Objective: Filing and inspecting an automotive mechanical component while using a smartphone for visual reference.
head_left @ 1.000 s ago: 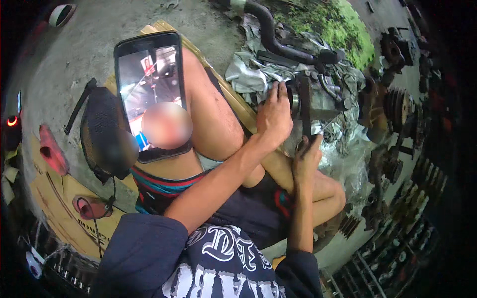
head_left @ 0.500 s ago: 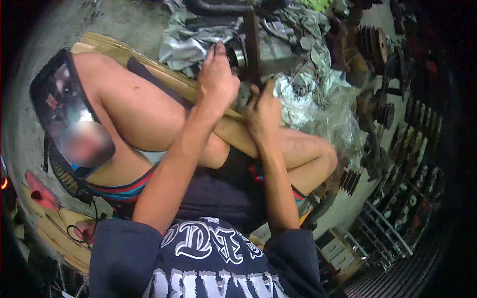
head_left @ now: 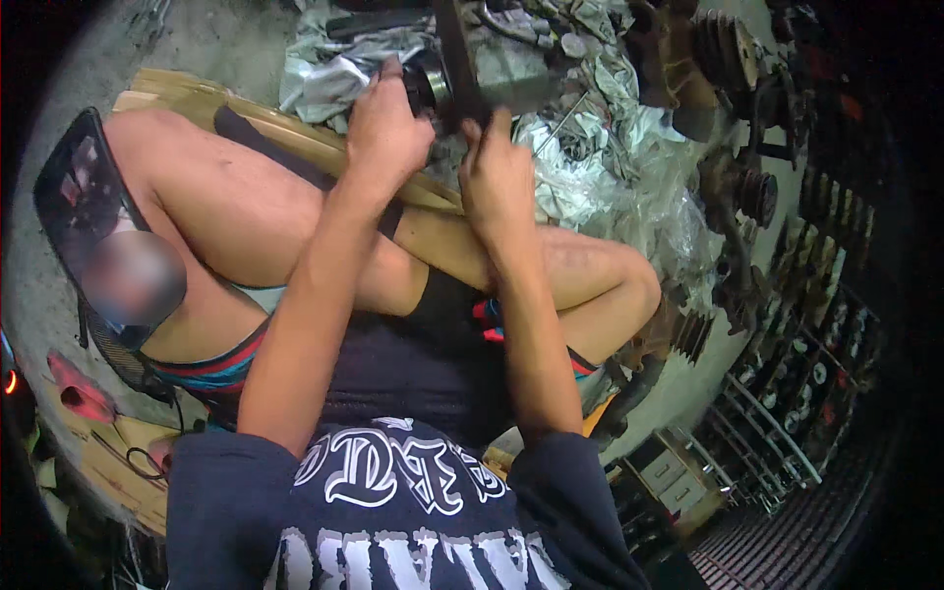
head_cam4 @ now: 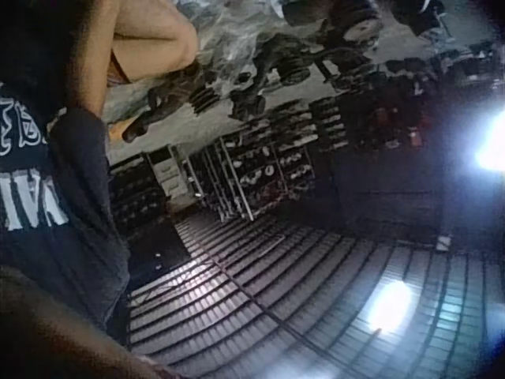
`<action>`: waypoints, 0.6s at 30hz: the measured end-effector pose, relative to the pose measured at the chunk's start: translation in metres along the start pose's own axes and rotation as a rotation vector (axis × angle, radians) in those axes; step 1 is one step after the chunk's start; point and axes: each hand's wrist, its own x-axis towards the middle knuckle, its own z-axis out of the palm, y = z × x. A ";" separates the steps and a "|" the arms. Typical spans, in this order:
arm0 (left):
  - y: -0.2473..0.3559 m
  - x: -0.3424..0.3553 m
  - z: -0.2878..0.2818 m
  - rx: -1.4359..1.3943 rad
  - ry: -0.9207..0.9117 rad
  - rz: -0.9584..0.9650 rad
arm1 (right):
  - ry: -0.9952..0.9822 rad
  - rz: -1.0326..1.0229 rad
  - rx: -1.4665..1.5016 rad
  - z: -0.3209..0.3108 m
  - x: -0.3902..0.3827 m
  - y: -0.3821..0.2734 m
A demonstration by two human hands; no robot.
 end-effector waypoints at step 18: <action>0.003 -0.003 0.011 -0.007 0.045 -0.067 | -0.002 0.050 -0.034 -0.001 -0.019 0.014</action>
